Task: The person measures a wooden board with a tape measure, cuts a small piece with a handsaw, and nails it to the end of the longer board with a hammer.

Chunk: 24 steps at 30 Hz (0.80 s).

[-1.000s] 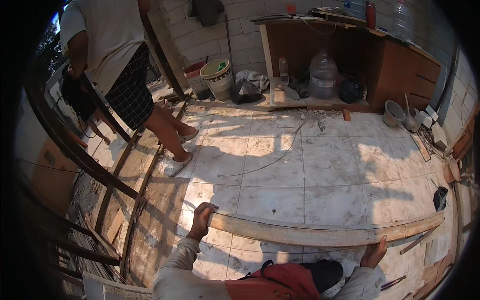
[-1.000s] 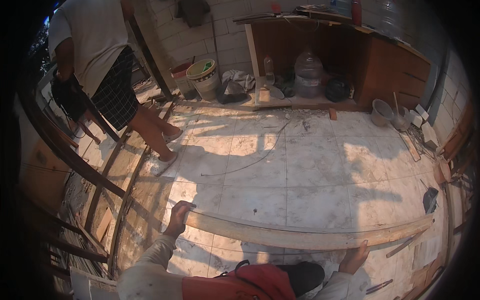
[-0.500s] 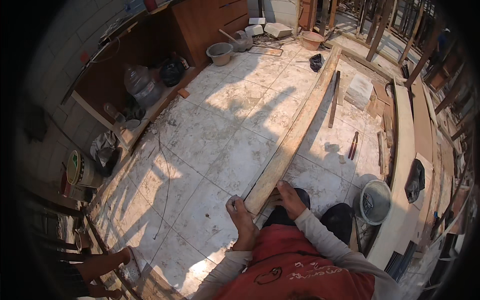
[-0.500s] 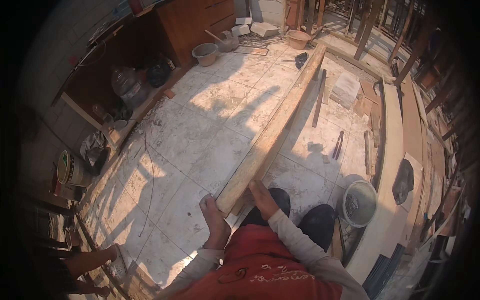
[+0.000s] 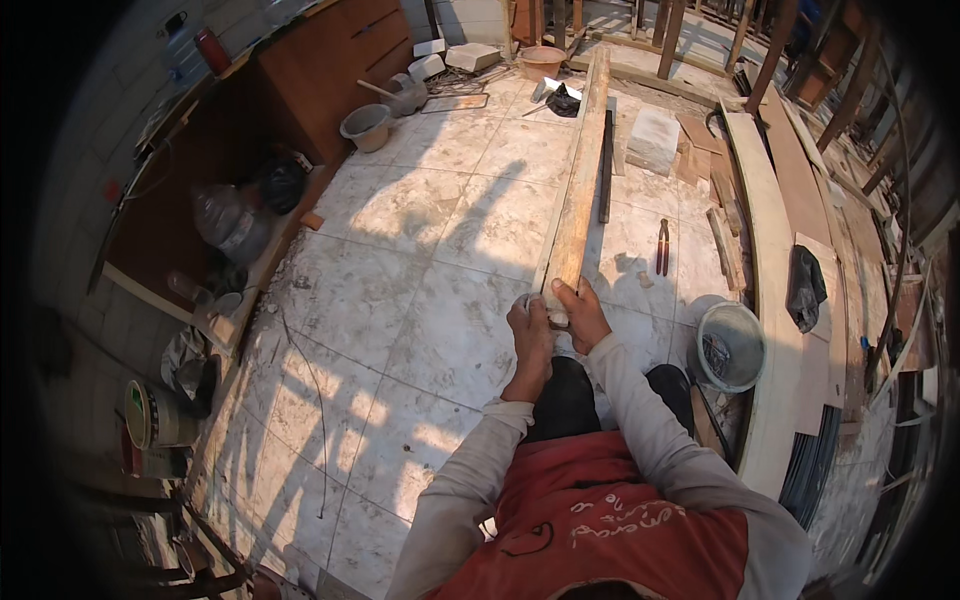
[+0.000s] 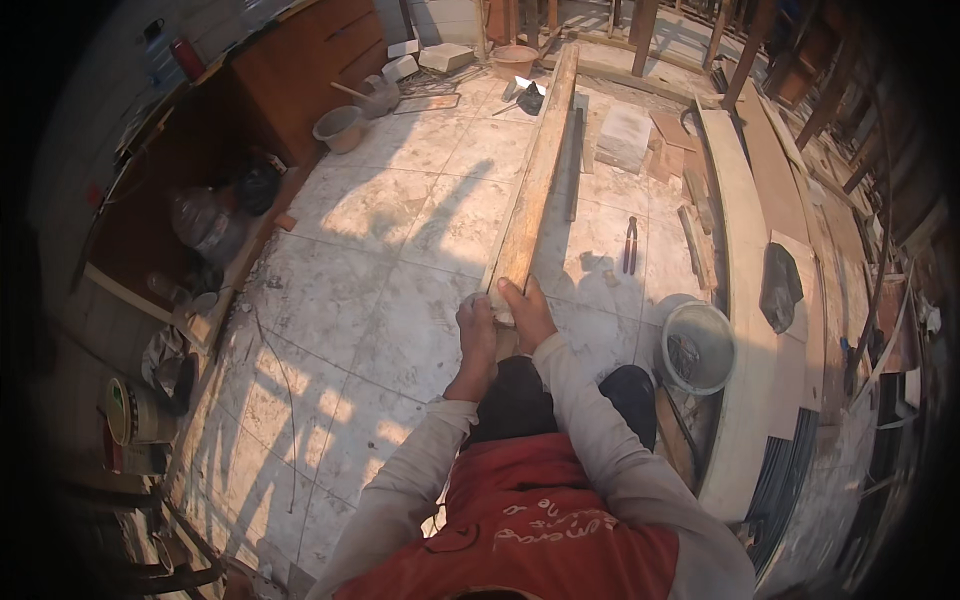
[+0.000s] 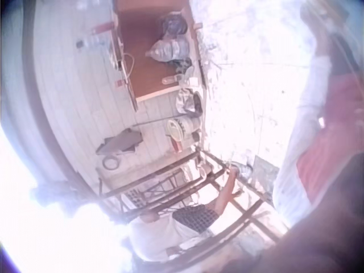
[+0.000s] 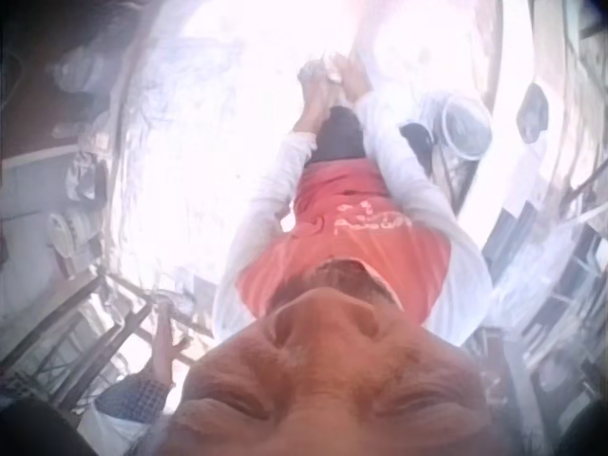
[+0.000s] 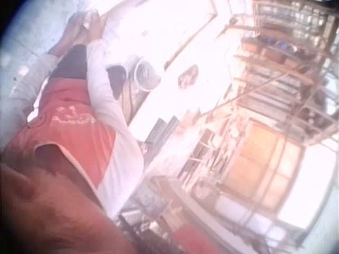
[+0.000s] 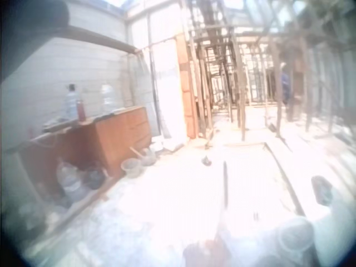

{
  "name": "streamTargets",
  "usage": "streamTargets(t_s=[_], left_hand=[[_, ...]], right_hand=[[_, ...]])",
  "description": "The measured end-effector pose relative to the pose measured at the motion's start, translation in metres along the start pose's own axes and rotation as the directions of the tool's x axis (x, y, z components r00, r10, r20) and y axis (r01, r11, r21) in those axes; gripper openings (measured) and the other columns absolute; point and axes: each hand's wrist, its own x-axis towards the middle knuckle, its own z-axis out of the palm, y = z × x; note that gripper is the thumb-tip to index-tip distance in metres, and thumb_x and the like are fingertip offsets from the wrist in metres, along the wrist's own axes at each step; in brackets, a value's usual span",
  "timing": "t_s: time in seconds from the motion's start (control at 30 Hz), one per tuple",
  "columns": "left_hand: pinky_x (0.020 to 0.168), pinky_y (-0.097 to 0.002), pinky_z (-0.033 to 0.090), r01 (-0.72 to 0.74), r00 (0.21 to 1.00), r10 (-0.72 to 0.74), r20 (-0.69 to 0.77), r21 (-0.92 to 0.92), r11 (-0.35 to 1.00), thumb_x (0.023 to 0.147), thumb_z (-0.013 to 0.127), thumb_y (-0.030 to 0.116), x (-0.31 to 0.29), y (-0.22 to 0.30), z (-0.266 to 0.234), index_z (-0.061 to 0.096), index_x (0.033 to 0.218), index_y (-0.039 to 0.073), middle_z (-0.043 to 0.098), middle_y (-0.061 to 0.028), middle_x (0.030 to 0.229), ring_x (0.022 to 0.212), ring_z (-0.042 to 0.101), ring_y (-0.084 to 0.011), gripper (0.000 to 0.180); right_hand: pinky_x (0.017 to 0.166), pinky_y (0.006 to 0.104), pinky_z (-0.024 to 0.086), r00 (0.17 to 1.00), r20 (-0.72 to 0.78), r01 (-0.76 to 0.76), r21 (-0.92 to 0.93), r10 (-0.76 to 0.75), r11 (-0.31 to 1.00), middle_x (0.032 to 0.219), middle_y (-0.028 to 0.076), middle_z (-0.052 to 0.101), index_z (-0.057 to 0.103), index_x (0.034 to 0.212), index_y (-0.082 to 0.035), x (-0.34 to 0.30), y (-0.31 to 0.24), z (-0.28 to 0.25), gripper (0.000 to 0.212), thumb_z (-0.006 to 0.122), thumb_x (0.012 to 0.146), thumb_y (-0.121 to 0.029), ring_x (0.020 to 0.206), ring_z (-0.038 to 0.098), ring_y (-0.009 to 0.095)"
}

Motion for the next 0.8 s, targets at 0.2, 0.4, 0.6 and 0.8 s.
streamTargets(t_s=[0.2, 0.4, 0.6, 0.8], left_hand=[[0.098, -0.0377, 0.046, 0.095, 0.991, -0.077, 0.114, -0.166, 0.981, 0.105, 0.038, 0.04, 0.018, -0.014, -0.011, 0.043, 0.141, -0.004, 0.055, -0.0177, 0.127, 0.114, 0.056, -0.0247, 0.057], [0.118, -0.0385, 0.026, 0.209, 0.938, -0.098, 0.332, -0.316, 0.925, 0.105, 0.035, 0.049, -0.001, -0.017, -0.012, 0.032, 0.153, 0.002, 0.038, -0.0181, 0.154, 0.14, 0.039, -0.0281, 0.068], [0.111, -0.0314, 0.035, 0.102, 0.891, -0.005, 0.454, -0.188, 0.977, 0.101, 0.047, 0.03, -0.024, -0.023, -0.002, 0.052, 0.142, 0.001, 0.054, -0.015, 0.142, 0.131, 0.049, -0.0224, 0.05], [0.107, -0.0307, 0.039, 0.018, 0.851, -0.028, 0.524, 0.024, 1.0, 0.093, 0.058, 0.012, -0.021, -0.031, 0.007, 0.049, 0.146, 0.003, 0.054, -0.0155, 0.144, 0.128, 0.052, -0.0217, 0.054]], right_hand=[[0.076, 0.0399, 0.057, 0.986, 0.141, -0.083, -0.027, 0.086, 0.996, 0.116, 0.011, 0.062, 0.047, 0.134, -0.004, 0.009, -0.013, -0.012, 0.052, 0.063, 0.095, -0.034, 0.098, 0.064, 0.022], [0.069, 0.0399, 0.061, 0.996, 0.022, -0.087, -0.01, 0.088, 0.996, 0.108, 0.008, 0.067, 0.05, 0.132, -0.006, -0.015, -0.03, -0.043, 0.048, 0.064, 0.097, -0.035, 0.086, 0.069, 0.021], [0.083, 0.0485, 0.058, 0.989, -0.015, -0.147, -0.081, 0.147, 0.986, 0.137, 0.012, 0.047, 0.036, 0.143, -0.004, -0.023, -0.038, -0.09, 0.066, 0.065, 0.094, -0.038, 0.116, 0.055, 0.028], [0.08, 0.0487, 0.058, 0.988, -0.022, -0.152, -0.004, 0.152, 0.988, 0.129, 0.009, 0.051, 0.04, 0.141, -0.008, -0.034, -0.043, -0.104, 0.062, 0.066, 0.093, -0.036, 0.116, 0.054, 0.025]])
